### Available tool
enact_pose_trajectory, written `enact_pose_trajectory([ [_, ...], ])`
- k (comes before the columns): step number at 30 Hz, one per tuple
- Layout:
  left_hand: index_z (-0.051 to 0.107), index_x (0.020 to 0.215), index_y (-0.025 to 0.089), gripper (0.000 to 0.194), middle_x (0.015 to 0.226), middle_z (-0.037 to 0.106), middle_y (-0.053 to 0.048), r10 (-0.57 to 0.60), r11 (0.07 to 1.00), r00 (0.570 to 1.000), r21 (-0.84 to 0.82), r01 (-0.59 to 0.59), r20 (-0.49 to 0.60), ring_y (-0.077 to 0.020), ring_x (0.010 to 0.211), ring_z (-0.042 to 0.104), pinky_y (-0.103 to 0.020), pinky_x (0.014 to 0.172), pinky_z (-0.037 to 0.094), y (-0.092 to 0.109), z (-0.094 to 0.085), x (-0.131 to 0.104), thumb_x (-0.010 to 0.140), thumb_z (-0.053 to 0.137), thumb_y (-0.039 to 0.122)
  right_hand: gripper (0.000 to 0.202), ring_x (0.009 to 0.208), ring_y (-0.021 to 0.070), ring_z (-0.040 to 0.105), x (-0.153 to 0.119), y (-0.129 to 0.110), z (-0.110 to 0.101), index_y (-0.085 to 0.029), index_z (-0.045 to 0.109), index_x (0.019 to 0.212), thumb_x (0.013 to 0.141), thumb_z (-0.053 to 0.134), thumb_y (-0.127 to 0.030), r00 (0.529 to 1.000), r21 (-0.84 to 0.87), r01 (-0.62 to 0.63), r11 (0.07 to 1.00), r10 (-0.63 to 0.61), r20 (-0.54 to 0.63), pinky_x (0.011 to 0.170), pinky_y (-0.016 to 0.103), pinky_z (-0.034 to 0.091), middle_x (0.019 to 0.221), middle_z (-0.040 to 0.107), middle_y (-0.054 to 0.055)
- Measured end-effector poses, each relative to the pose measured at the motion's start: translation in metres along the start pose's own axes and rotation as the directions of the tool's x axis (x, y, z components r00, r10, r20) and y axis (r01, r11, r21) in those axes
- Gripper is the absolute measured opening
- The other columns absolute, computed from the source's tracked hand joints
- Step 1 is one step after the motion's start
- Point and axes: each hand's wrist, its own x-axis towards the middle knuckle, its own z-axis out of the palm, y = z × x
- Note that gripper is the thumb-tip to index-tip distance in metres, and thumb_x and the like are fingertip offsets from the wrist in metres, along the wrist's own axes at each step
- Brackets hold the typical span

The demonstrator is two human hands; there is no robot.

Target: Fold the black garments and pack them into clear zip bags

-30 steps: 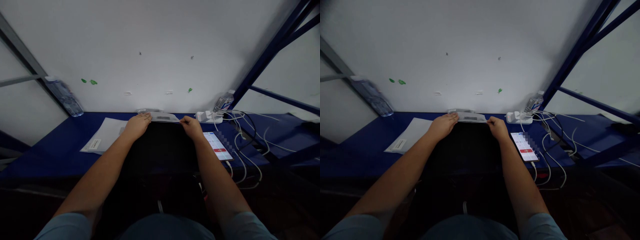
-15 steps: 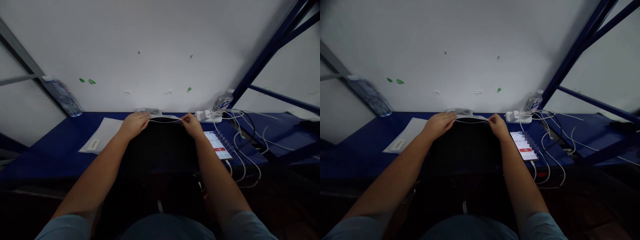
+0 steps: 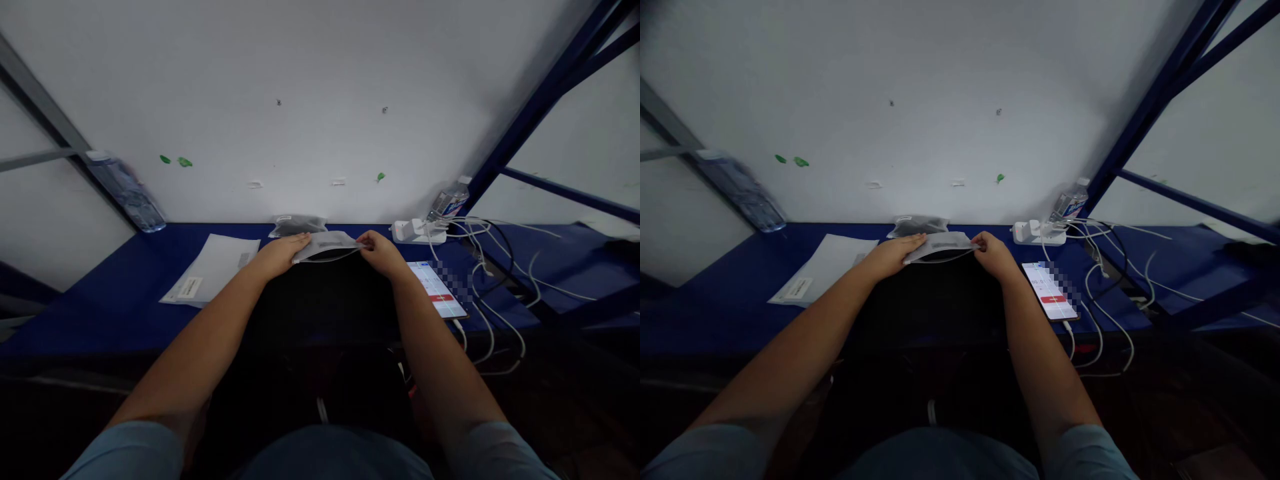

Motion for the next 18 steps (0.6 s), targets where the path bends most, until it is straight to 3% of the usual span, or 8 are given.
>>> enact_pose_trajectory([
  [2, 0.047, 0.150, 0.022, 0.066, 0.156, 0.045, -0.007, -0.026, 1.000, 1.000, -0.012, 0.026, 0.011, -0.0235, 0.142, 0.047, -0.041, 0.118, 0.040, 0.004, 0.001, 0.000, 0.086, 0.053, 0.007, 0.029, 0.092, 0.0213, 0.066, -0.009, -0.015, -0.004, -0.021, 0.064, 0.103, 0.075, 0.061, -0.015, 0.994, -0.145, 0.101, 0.984, -0.105, -0.025, 0.085, 0.037, 0.054, 0.103, 0.068, 0.007],
  [4, 0.047, 0.150, 0.021, 0.064, 0.157, 0.045, -0.007, -0.043, 0.999, 0.999, -0.022, 0.044, 0.020, -0.0229, 0.143, 0.047, -0.040, 0.119, 0.039, 0.008, 0.001, 0.001, 0.088, 0.052, 0.010, 0.024, 0.096, 0.0233, 0.065, -0.019, -0.034, -0.005, -0.021, 0.067, 0.101, 0.078, 0.062, -0.017, 0.974, -0.273, 0.178, 0.945, -0.209, -0.088, 0.085, 0.038, 0.054, 0.106, 0.067, 0.009],
  [5, 0.046, 0.150, 0.021, 0.062, 0.157, 0.045, -0.006, -0.051, 0.998, 0.998, -0.026, 0.052, 0.022, -0.0226, 0.143, 0.046, -0.040, 0.119, 0.039, 0.009, 0.000, 0.001, 0.089, 0.051, 0.011, 0.018, 0.091, 0.0221, 0.066, -0.025, -0.043, -0.005, -0.021, 0.068, 0.098, 0.082, 0.062, -0.019, 0.969, -0.286, 0.208, 0.936, -0.237, -0.071, 0.082, 0.036, 0.054, 0.099, 0.068, 0.008],
  [7, 0.046, 0.151, 0.020, 0.060, 0.157, 0.044, -0.006, -0.068, 0.997, 0.997, -0.036, 0.068, 0.022, -0.0224, 0.143, 0.046, -0.040, 0.120, 0.038, 0.011, -0.001, 0.003, 0.091, 0.050, 0.015, 0.012, 0.082, 0.0195, 0.068, -0.034, -0.061, 0.000, -0.022, 0.071, 0.092, 0.091, 0.059, -0.023, 0.948, -0.274, 0.317, 0.908, -0.308, 0.076, 0.079, 0.034, 0.055, 0.091, 0.072, 0.005],
  [9, 0.046, 0.150, 0.021, 0.059, 0.157, 0.044, -0.006, -0.083, 0.996, 0.996, -0.045, 0.083, 0.021, -0.0225, 0.143, 0.046, -0.040, 0.119, 0.038, 0.011, -0.002, 0.004, 0.092, 0.050, 0.016, 0.019, 0.095, 0.0211, 0.070, -0.038, -0.072, 0.008, -0.023, 0.074, 0.099, 0.097, 0.055, -0.026, 0.911, -0.280, 0.411, 0.867, -0.383, 0.152, 0.090, 0.037, 0.055, 0.103, 0.075, 0.006],
  [12, 0.047, 0.150, 0.021, 0.058, 0.157, 0.045, -0.007, -0.082, 0.995, 0.996, -0.057, 0.083, 0.023, -0.0232, 0.143, 0.046, -0.040, 0.119, 0.038, 0.011, -0.002, 0.005, 0.092, 0.051, 0.017, 0.028, 0.114, 0.0239, 0.067, -0.034, -0.076, 0.018, -0.020, 0.074, 0.116, 0.100, 0.051, -0.023, 0.909, -0.352, 0.417, 0.838, -0.383, 0.165, 0.103, 0.042, 0.052, 0.121, 0.074, 0.009],
  [18, 0.045, 0.152, 0.021, 0.058, 0.157, 0.046, -0.007, -0.055, 0.998, 0.998, -0.028, 0.056, 0.031, -0.0223, 0.144, 0.046, -0.038, 0.119, 0.037, 0.013, -0.002, 0.004, 0.094, 0.052, 0.017, 0.042, 0.126, 0.0279, 0.061, -0.019, -0.073, 0.030, -0.016, 0.062, 0.135, 0.093, 0.060, -0.016, 0.908, -0.426, 0.415, 0.804, -0.333, 0.256, 0.109, 0.044, 0.050, 0.136, 0.065, 0.014],
])
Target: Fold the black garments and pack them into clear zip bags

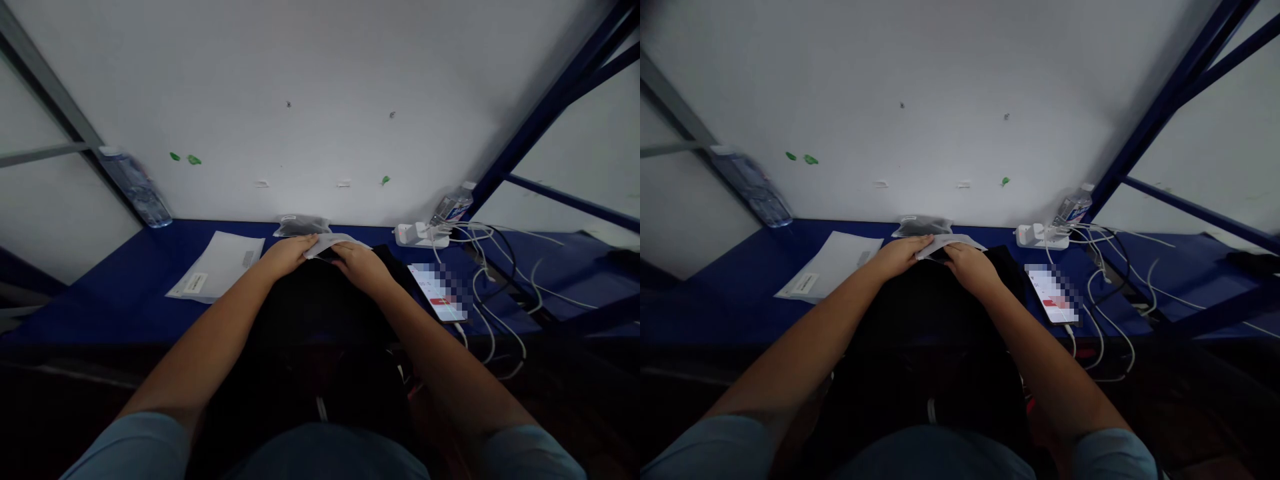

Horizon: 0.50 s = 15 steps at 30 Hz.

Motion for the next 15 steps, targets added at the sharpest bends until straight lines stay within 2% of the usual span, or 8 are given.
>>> enact_pose_trajectory([
  [5, 0.045, 0.151, 0.023, 0.060, 0.157, 0.045, -0.005, 0.027, 1.000, 1.000, 0.009, -0.027, -0.005, -0.0200, 0.144, 0.045, -0.037, 0.119, 0.037, -0.003, 0.001, 0.000, 0.092, 0.051, 0.014, 0.041, 0.123, 0.0252, 0.062, 0.004, 0.002, 0.002, -0.019, 0.063, 0.133, 0.094, 0.050, -0.012, 0.999, 0.039, 0.038, 0.999, -0.039, 0.031, 0.108, 0.043, 0.050, 0.133, 0.067, 0.011],
  [8, 0.048, 0.150, 0.024, 0.059, 0.155, 0.047, -0.005, 0.047, 0.999, 0.998, -0.008, -0.048, -0.031, -0.0210, 0.143, 0.047, -0.038, 0.118, 0.039, -0.005, 0.003, 0.001, 0.091, 0.052, 0.014, 0.044, 0.123, 0.0271, 0.062, 0.006, 0.006, 0.003, -0.018, 0.062, 0.134, 0.091, 0.055, -0.014, 0.998, 0.053, 0.048, 0.997, -0.050, 0.039, 0.107, 0.044, 0.050, 0.132, 0.067, 0.013],
  [11, 0.052, 0.146, 0.023, 0.054, 0.153, 0.050, -0.007, 0.052, 0.998, 0.998, -0.023, -0.053, -0.030, -0.0226, 0.141, 0.050, -0.040, 0.117, 0.040, -0.005, 0.006, 0.002, 0.093, 0.053, 0.017, 0.050, 0.123, 0.0312, 0.061, 0.009, 0.008, 0.010, -0.015, 0.059, 0.137, 0.087, 0.063, -0.017, 0.998, 0.027, 0.015, 1.000, -0.016, 0.061, 0.105, 0.047, 0.050, 0.132, 0.066, 0.017],
  [15, 0.055, 0.144, 0.023, 0.051, 0.152, 0.050, -0.007, 0.074, 0.996, 0.997, -0.038, -0.075, -0.030, -0.0228, 0.140, 0.050, -0.041, 0.117, 0.041, -0.003, 0.008, 0.003, 0.094, 0.051, 0.017, 0.056, 0.123, 0.0309, 0.061, 0.018, 0.003, 0.020, -0.013, 0.056, 0.142, 0.086, 0.058, -0.009, 0.996, -0.024, -0.034, 0.999, 0.036, 0.086, 0.107, 0.047, 0.048, 0.136, 0.064, 0.018],
])
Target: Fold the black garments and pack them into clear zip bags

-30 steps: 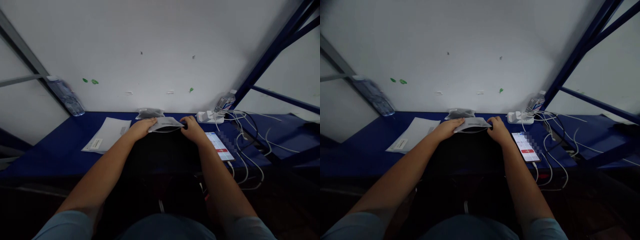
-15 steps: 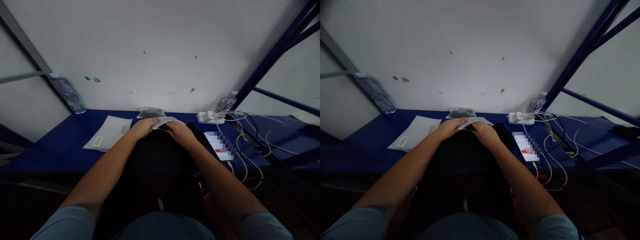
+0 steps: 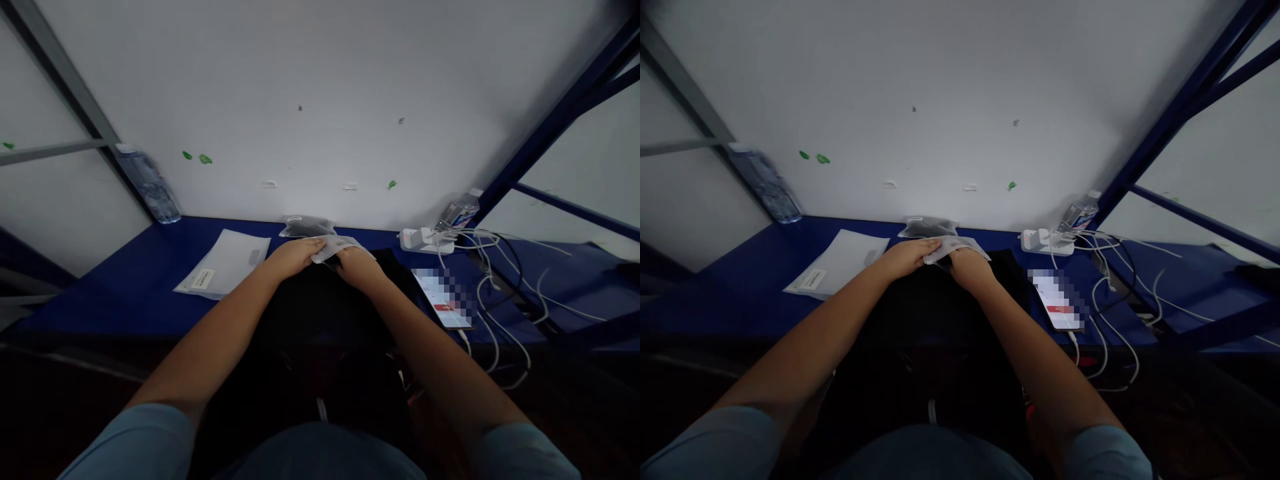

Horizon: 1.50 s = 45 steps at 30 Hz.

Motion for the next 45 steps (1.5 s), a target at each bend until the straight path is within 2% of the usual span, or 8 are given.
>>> enact_pose_trajectory([
  [5, 0.050, 0.147, 0.022, 0.054, 0.155, 0.046, -0.007, 0.037, 0.999, 0.999, 0.003, -0.037, 0.003, -0.0224, 0.143, 0.047, -0.041, 0.118, 0.039, -0.001, 0.002, 0.000, 0.093, 0.052, 0.017, 0.049, 0.120, 0.0308, 0.064, 0.009, -0.007, 0.002, -0.011, 0.058, 0.139, 0.091, 0.046, -0.007, 1.000, -0.033, -0.018, 0.999, 0.018, -0.014, 0.108, 0.046, 0.046, 0.136, 0.065, 0.018],
  [9, 0.043, 0.152, 0.020, 0.066, 0.159, 0.040, -0.009, 0.006, 0.999, 1.000, 0.033, -0.006, -0.013, -0.0234, 0.145, 0.043, -0.042, 0.120, 0.038, -0.002, 0.004, -0.002, 0.088, 0.052, 0.009, 0.053, 0.114, 0.0293, 0.067, 0.003, -0.006, -0.002, -0.010, 0.064, 0.131, 0.083, 0.043, 0.001, 0.999, -0.010, -0.006, 1.000, 0.005, -0.033, 0.103, 0.045, 0.049, 0.123, 0.071, 0.019],
  [17, 0.048, 0.149, 0.024, 0.067, 0.153, 0.050, -0.005, -0.008, 1.000, 0.998, 0.010, 0.008, -0.054, -0.0217, 0.140, 0.050, -0.043, 0.118, 0.041, 0.000, -0.001, -0.006, 0.085, 0.046, 0.005, 0.076, 0.128, 0.0269, 0.059, -0.028, 0.005, -0.013, -0.022, 0.060, 0.138, 0.069, 0.046, 0.008, 0.994, 0.096, 0.087, 0.992, -0.079, -0.076, 0.110, 0.046, 0.048, 0.136, 0.066, 0.009],
  [23, 0.052, 0.147, 0.028, 0.055, 0.150, 0.054, 0.000, -0.088, 0.996, 0.991, 0.001, 0.089, -0.101, -0.0205, 0.137, 0.054, -0.040, 0.115, 0.043, -0.008, -0.001, -0.006, 0.094, 0.043, 0.015, 0.085, 0.133, 0.0250, 0.056, -0.039, 0.018, -0.008, -0.028, 0.057, 0.141, 0.066, 0.043, 0.008, 0.964, 0.103, 0.246, 0.964, -0.232, -0.129, 0.110, 0.050, 0.048, 0.141, 0.062, 0.006],
  [28, 0.053, 0.146, 0.023, 0.052, 0.151, 0.052, -0.003, -0.150, 0.983, 0.974, 0.083, 0.165, -0.169, -0.0205, 0.138, 0.052, -0.039, 0.117, 0.041, -0.016, -0.020, -0.013, 0.096, 0.040, 0.015, 0.080, 0.142, 0.0227, 0.047, -0.046, 0.020, -0.006, -0.024, 0.057, 0.141, 0.070, 0.042, 0.009, 0.912, 0.019, 0.390, 0.921, -0.384, -0.142, 0.116, 0.050, 0.042, 0.150, 0.055, 0.008],
  [36, 0.051, 0.145, 0.004, 0.058, 0.151, 0.051, -0.019, -0.300, 0.852, 0.915, 0.355, 0.384, -0.270, -0.0251, 0.143, 0.047, -0.041, 0.121, 0.035, -0.008, -0.061, -0.085, 0.089, 0.035, 0.003, 0.068, 0.148, 0.0197, 0.038, -0.045, 0.003, -0.003, -0.029, 0.058, 0.141, 0.084, 0.045, 0.006, 0.839, 0.018, 0.544, 0.839, -0.545, 0.009, 0.120, 0.046, 0.035, 0.153, 0.052, 0.004],
  [41, 0.052, 0.139, -0.008, 0.055, 0.146, 0.050, -0.032, -0.463, 0.654, 0.796, 0.455, 0.604, -0.391, -0.0355, 0.142, 0.047, -0.047, 0.116, 0.039, -0.002, -0.057, -0.137, 0.089, 0.033, 0.004, 0.076, 0.148, 0.0183, 0.039, -0.041, 0.000, -0.002, -0.032, 0.061, 0.138, 0.077, 0.045, 0.010, 0.855, 0.108, 0.511, 0.853, -0.517, 0.037, 0.120, 0.048, 0.033, 0.152, 0.054, 0.002],
  [45, 0.054, 0.139, -0.004, 0.055, 0.144, 0.052, -0.032, -0.518, 0.610, 0.772, 0.474, 0.635, -0.368, -0.0400, 0.138, 0.049, -0.052, 0.109, 0.045, 0.001, -0.044, -0.157, 0.088, 0.037, 0.006, 0.079, 0.148, 0.0192, 0.037, -0.041, -0.001, -0.004, -0.031, 0.062, 0.136, 0.073, 0.042, 0.012, 0.847, 0.151, 0.514, 0.844, -0.527, 0.065, 0.121, 0.050, 0.031, 0.152, 0.054, 0.002],
])
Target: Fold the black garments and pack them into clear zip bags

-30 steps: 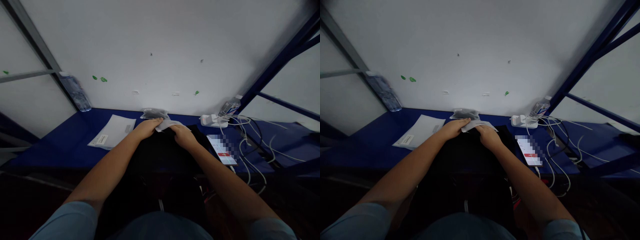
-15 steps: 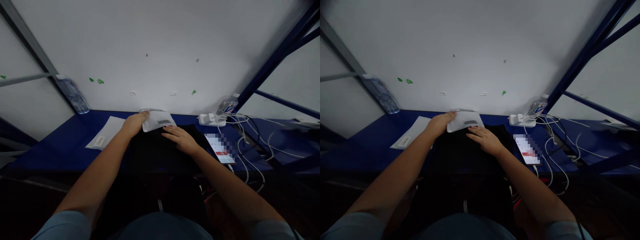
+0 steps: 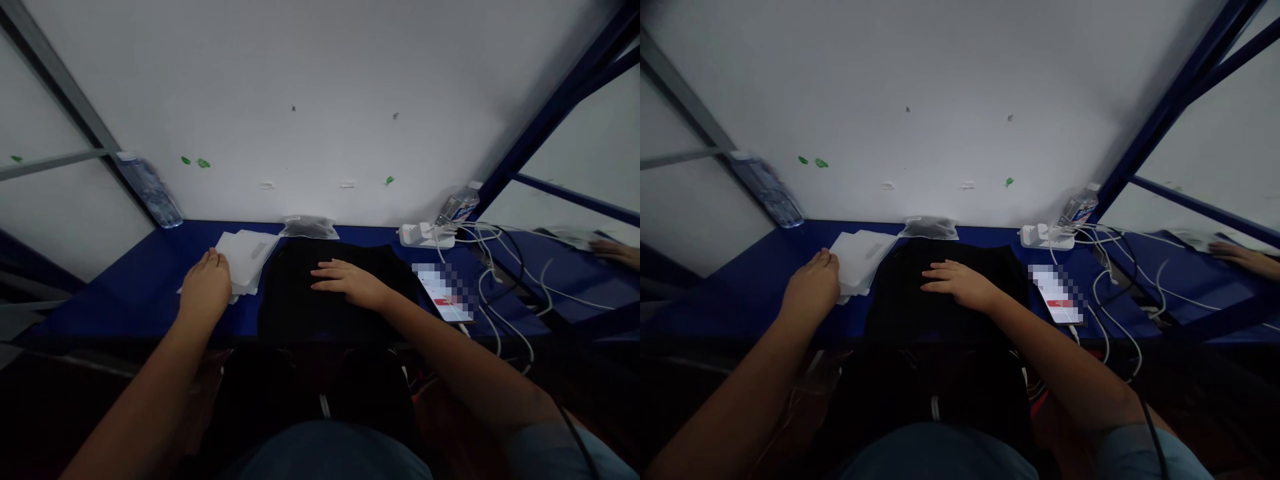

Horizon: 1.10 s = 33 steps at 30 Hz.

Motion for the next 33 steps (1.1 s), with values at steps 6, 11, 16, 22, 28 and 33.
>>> enact_pose_trajectory([
  [6, 0.053, 0.140, 0.000, 0.061, 0.147, 0.050, -0.030, 0.057, 0.998, 0.993, -0.024, -0.055, 0.099, -0.0381, 0.139, 0.050, -0.052, 0.114, 0.041, 0.011, -0.001, 0.001, 0.080, 0.044, 0.004, 0.083, 0.151, 0.0265, 0.031, -0.003, -0.006, -0.006, -0.030, 0.055, 0.143, 0.070, 0.052, 0.009, 0.992, -0.032, -0.110, 0.993, 0.111, 0.054, 0.120, 0.056, 0.031, 0.156, 0.049, 0.004],
  [11, 0.039, 0.152, 0.010, 0.073, 0.157, 0.042, -0.019, 0.137, 0.967, 0.990, -0.214, -0.139, -0.024, -0.0310, 0.146, 0.042, -0.050, 0.122, 0.034, 0.030, -0.010, 0.017, 0.080, 0.045, 0.005, 0.056, 0.139, 0.0285, 0.051, 0.009, -0.021, -0.005, -0.025, 0.062, 0.137, 0.087, 0.052, -0.001, 0.988, -0.192, -0.148, 0.970, 0.155, 0.022, 0.113, 0.050, 0.043, 0.143, 0.062, 0.009],
  [16, 0.041, 0.150, 0.005, 0.064, 0.158, 0.040, -0.021, 0.166, 0.947, 0.985, -0.272, -0.172, -0.043, -0.0306, 0.147, 0.039, -0.048, 0.124, 0.031, 0.046, -0.009, 0.025, 0.086, 0.043, 0.009, 0.046, 0.131, 0.0355, 0.057, 0.018, -0.045, -0.001, -0.013, 0.061, 0.137, 0.095, 0.045, -0.007, 0.865, -0.368, -0.501, 0.783, 0.451, -0.217, 0.102, 0.050, 0.051, 0.137, 0.063, 0.022],
  [22, 0.045, 0.148, 0.006, 0.057, 0.159, 0.040, -0.017, 0.267, 0.905, 0.963, -0.347, -0.246, 0.014, -0.0252, 0.148, 0.039, -0.042, 0.124, 0.031, 0.067, -0.010, 0.033, 0.092, 0.040, 0.013, 0.047, 0.135, 0.0350, 0.053, 0.028, -0.070, 0.016, 0.000, 0.054, 0.141, 0.096, 0.045, -0.012, 0.770, -0.432, -0.608, 0.667, 0.628, -0.114, 0.104, 0.044, 0.047, 0.144, 0.055, 0.028],
  [28, 0.053, 0.143, 0.010, 0.049, 0.156, 0.047, -0.013, 0.464, 0.777, 0.883, -0.509, -0.369, 0.068, -0.0224, 0.145, 0.044, -0.040, 0.121, 0.037, 0.109, -0.026, 0.028, 0.099, 0.039, 0.025, 0.073, 0.140, 0.0362, 0.046, 0.017, -0.069, 0.009, -0.009, 0.046, 0.149, 0.087, 0.068, -0.041, 0.771, -0.252, -0.625, 0.739, 0.634, -0.054, 0.116, 0.055, 0.033, 0.151, 0.049, 0.025],
  [33, 0.050, 0.146, 0.006, 0.054, 0.157, 0.043, -0.017, 0.525, 0.761, 0.837, -0.526, -0.379, 0.156, -0.0268, 0.146, 0.042, -0.041, 0.120, 0.037, 0.128, -0.029, 0.019, 0.100, 0.043, 0.033, 0.076, 0.150, 0.0391, 0.029, -0.010, -0.054, 0.004, -0.015, 0.047, 0.150, 0.083, 0.074, -0.037, 0.756, -0.141, -0.654, 0.744, 0.647, -0.097, 0.119, 0.056, 0.031, 0.160, 0.038, 0.020],
])
